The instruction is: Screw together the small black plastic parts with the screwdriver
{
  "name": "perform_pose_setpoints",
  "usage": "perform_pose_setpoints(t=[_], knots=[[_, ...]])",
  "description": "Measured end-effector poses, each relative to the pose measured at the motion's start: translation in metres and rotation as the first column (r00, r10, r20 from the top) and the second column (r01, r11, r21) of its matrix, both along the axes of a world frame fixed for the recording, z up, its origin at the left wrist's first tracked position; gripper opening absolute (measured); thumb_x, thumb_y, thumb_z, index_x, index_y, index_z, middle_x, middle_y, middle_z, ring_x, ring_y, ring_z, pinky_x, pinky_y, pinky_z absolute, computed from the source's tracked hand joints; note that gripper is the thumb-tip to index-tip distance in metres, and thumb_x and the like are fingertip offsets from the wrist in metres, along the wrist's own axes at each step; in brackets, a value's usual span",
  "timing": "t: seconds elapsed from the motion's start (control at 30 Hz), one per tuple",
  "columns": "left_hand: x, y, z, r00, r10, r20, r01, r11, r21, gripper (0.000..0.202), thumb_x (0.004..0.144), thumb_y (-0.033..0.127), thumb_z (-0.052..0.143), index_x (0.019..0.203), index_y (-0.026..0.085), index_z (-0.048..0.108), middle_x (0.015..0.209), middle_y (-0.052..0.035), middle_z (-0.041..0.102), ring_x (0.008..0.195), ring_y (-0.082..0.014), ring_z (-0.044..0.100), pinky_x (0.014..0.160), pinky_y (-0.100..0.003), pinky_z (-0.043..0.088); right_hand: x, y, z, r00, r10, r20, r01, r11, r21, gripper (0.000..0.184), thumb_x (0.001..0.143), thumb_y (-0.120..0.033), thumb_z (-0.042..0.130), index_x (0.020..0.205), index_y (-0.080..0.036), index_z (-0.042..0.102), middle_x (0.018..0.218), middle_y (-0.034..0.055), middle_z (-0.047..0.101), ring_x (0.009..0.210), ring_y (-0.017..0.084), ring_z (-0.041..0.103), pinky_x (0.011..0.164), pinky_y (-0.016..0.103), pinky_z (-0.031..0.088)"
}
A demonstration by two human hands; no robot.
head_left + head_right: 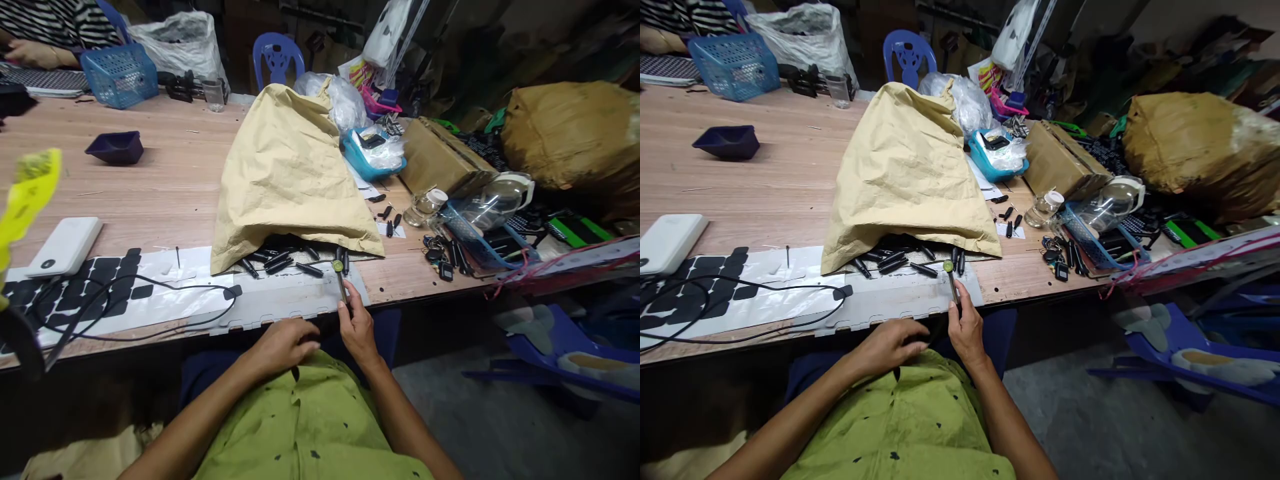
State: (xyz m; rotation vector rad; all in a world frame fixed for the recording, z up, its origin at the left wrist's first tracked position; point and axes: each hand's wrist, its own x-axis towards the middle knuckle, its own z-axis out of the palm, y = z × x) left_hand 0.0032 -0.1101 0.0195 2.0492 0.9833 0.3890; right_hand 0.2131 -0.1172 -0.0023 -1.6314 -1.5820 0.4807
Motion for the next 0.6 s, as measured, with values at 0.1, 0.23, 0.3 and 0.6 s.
perform_pose_setpoints(t=[0.1,0.23,0.3,0.6], knots=[[0.012,0.036,0.028,0.983,0.182,-0.021,-0.174,0.965,0.194,0.026,0.096,0.026,0.057,0.118,0.023,0.071,0.102,-0.0065,0.074,0.092,-0.0211,0.068,0.081,-0.03,0.054,0.001,0.001,-0.002,1.0,0.005,-0.001,-0.005,1.0,0.002,0.048,0.098,-0.035,0.045,0.143,-0.023,0.056,0.136,0.0079,0.068,0.124,0.022,0.066,0.105,0.036,0.053],[0.023,0.083,0.032,0.916,0.369,-0.158,-0.271,0.859,0.435,0.028,0.088,0.02,0.068,0.116,0.021,0.071,0.113,-0.0106,0.066,0.107,-0.0274,0.059,0.091,-0.041,0.051,0.002,0.002,-0.005,1.0,0.004,0.004,-0.004,1.0,0.005,0.048,0.097,-0.035,0.046,0.143,-0.023,0.056,0.131,0.0079,0.07,0.119,0.022,0.068,0.101,0.036,0.055],[0.025,0.093,0.025,0.904,0.372,-0.211,-0.242,0.852,0.464,0.018,0.084,0.018,0.073,0.102,0.021,0.073,0.116,-0.0103,0.063,0.107,-0.0278,0.056,0.09,-0.042,0.05,0.001,0.002,-0.006,1.0,0.011,0.002,-0.011,1.0,0.011,0.048,0.097,-0.035,0.046,0.142,-0.022,0.056,0.129,0.008,0.071,0.117,0.022,0.068,0.099,0.035,0.055],[-0.003,0.072,0.002,0.93,0.335,-0.154,-0.235,0.861,0.451,0.01,0.09,0.024,0.066,0.099,0.022,0.07,0.092,-0.0068,0.066,0.096,-0.0262,0.055,0.084,-0.04,0.045,0.003,-0.001,0.001,0.994,0.068,-0.085,-0.071,0.997,-0.036,0.049,0.098,-0.035,0.046,0.144,-0.021,0.056,0.109,0.0074,0.074,0.097,0.021,0.07,0.086,0.034,0.059]])
